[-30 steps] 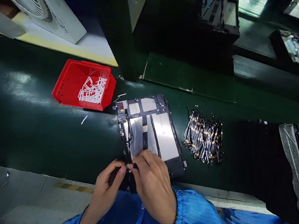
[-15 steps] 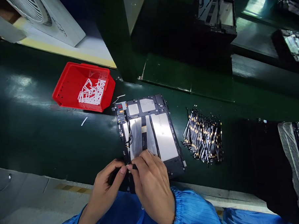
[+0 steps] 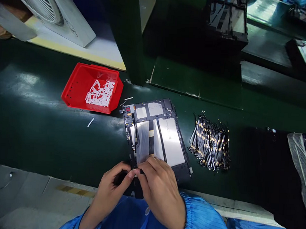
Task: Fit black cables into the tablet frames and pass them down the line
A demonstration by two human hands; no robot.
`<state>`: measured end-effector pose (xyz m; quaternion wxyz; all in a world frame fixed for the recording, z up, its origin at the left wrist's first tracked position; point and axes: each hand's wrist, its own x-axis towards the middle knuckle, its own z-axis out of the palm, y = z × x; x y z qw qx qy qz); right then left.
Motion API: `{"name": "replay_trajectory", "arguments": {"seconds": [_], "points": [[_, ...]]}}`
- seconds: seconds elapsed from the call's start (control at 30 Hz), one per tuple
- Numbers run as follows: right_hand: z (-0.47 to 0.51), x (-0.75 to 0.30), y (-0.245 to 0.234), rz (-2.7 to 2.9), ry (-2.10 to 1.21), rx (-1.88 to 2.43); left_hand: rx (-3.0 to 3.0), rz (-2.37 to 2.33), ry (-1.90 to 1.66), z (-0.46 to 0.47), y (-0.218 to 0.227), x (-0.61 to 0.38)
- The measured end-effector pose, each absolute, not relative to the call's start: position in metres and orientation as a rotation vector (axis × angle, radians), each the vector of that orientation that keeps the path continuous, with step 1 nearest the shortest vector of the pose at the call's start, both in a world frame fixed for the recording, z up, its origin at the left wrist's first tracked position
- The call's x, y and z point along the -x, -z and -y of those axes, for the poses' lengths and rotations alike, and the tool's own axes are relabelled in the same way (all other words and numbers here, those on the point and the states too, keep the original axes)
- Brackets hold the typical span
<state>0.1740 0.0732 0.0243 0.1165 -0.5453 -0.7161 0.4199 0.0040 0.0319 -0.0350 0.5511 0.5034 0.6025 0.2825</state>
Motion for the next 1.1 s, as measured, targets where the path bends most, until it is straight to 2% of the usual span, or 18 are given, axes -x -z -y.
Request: {"name": "replay_trajectory", "arguments": {"seconds": [0.17, 0.23, 0.4, 0.47, 0.67, 0.77, 0.9, 1.0, 1.1], "points": [[-0.083, -0.184, -0.039, 2.031, -1.504, 1.334, -1.03, -1.409, -0.744, -0.024, 0.034, -0.002], [-0.08, -0.18, -0.038, 2.087, -1.511, 1.311, -0.915, -1.355, -0.763, -0.019, 0.03, 0.003], [-0.059, -0.168, -0.019, 2.308, -0.913, 1.614, -0.807, -1.205, -0.577, -0.003, 0.024, 0.018], [-0.053, -0.167, -0.014, 2.29, -0.834, 1.611, -0.798, -1.244, -0.528, 0.001, 0.024, 0.021], [-0.055, -0.172, -0.024, 1.797, -1.265, 1.217, -0.789, -1.22, -0.699, -0.013, 0.017, 0.008], [-0.061, -0.175, -0.027, 1.649, -1.365, 1.162, -0.826, -1.163, -0.825, -0.025, 0.007, -0.004], [-0.065, -0.177, -0.025, 1.676, -1.265, 1.176, -1.071, -1.154, -0.913, -0.032, 0.003, -0.005], [-0.066, -0.18, -0.038, 1.712, -1.11, 1.067, -1.596, -1.263, -1.062, -0.034, 0.008, 0.003], [-0.082, -0.178, -0.066, 1.784, -1.051, 0.972, -2.072, -1.138, -1.12, -0.037, 0.013, 0.009]]}}
